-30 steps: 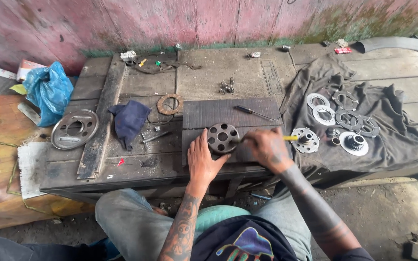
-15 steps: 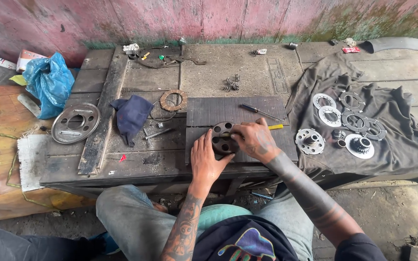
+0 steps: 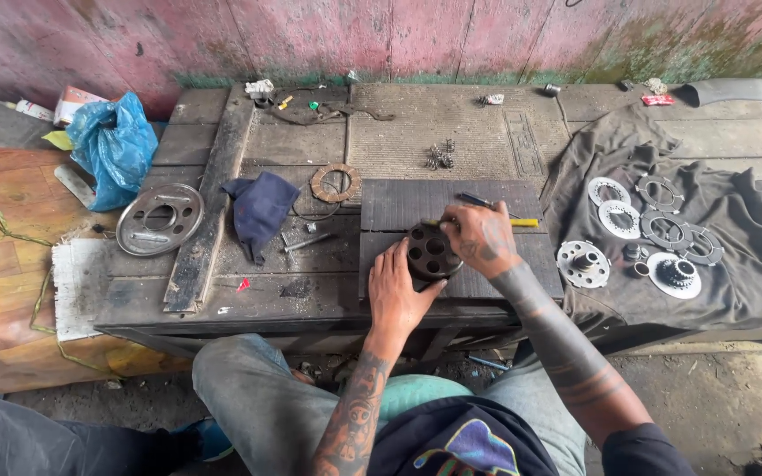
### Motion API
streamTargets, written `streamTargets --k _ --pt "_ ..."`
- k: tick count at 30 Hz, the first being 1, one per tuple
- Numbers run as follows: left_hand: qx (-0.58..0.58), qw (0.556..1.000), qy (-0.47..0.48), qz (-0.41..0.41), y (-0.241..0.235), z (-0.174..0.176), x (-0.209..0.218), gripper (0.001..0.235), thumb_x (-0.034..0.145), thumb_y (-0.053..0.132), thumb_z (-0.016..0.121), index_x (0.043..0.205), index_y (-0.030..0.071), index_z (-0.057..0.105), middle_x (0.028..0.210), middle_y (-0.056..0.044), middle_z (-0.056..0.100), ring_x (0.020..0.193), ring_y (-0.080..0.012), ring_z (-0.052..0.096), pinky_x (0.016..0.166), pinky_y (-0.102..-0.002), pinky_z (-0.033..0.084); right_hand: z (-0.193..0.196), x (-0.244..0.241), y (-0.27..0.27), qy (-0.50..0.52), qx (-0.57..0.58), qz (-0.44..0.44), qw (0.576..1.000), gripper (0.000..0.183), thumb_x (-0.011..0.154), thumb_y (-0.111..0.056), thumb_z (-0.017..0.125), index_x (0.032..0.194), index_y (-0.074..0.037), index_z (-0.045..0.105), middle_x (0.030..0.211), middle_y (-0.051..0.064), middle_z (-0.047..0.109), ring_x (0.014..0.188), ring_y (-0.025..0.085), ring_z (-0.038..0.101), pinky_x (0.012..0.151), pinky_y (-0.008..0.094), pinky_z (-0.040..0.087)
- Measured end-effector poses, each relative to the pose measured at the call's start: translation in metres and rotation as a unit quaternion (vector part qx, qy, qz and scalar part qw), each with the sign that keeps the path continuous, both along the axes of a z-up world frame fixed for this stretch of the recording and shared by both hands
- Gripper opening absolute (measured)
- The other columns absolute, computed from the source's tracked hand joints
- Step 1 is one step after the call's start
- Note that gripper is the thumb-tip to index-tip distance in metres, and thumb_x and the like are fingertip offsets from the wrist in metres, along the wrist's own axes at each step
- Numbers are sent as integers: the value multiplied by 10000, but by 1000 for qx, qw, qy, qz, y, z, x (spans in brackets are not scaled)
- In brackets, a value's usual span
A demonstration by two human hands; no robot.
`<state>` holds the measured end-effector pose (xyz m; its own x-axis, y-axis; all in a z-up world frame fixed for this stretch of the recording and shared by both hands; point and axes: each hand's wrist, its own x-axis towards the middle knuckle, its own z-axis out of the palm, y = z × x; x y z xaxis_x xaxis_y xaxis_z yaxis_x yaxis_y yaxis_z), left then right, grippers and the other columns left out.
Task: Cleaning a motorcycle clutch housing using a brush and cleaning solution on a workbench.
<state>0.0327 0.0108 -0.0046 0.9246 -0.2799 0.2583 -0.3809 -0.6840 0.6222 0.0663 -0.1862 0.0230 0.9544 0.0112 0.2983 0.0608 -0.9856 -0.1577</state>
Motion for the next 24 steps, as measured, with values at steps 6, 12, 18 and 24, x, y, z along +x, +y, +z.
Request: streamTargets --k 6,12,18,24 --pt "-4 1000 -4 -3 0 6 -3 957 659 450 879 1437 56 485 1336 -148 560 1230 -316 539 974 -454 454 0 10 5 6 -28 -9 1000 133 872 -327 636 983 -291 698 797 -27 736 837 230 745 855 424 407" --pt "-3 1000 -16 -5 0 3 -3 917 690 449 863 1432 59 491 1336 -153 557 1227 -316 549 983 -456 460 1 24 13 29 -32 -1 999 178 868 -353 601 995 -312 717 802 -8 754 838 248 757 895 459 415" --pt "-6 1000 -29 3 -1 0 -4 904 668 461 864 1402 50 535 1314 -157 582 1215 -317 563 964 -458 469 -6 30 19 22 -35 26 999 175 862 -335 630 999 -287 727 814 41 773 839 299 764 886 501 435" --pt "-2 999 -49 8 -1 -1 -6 915 664 465 864 1407 44 533 1317 -156 585 1213 -314 567 955 -463 480 -6 32 23 43 -25 22 999 204 846 -355 629 1000 -279 739 819 47 776 859 305 764 874 514 475"
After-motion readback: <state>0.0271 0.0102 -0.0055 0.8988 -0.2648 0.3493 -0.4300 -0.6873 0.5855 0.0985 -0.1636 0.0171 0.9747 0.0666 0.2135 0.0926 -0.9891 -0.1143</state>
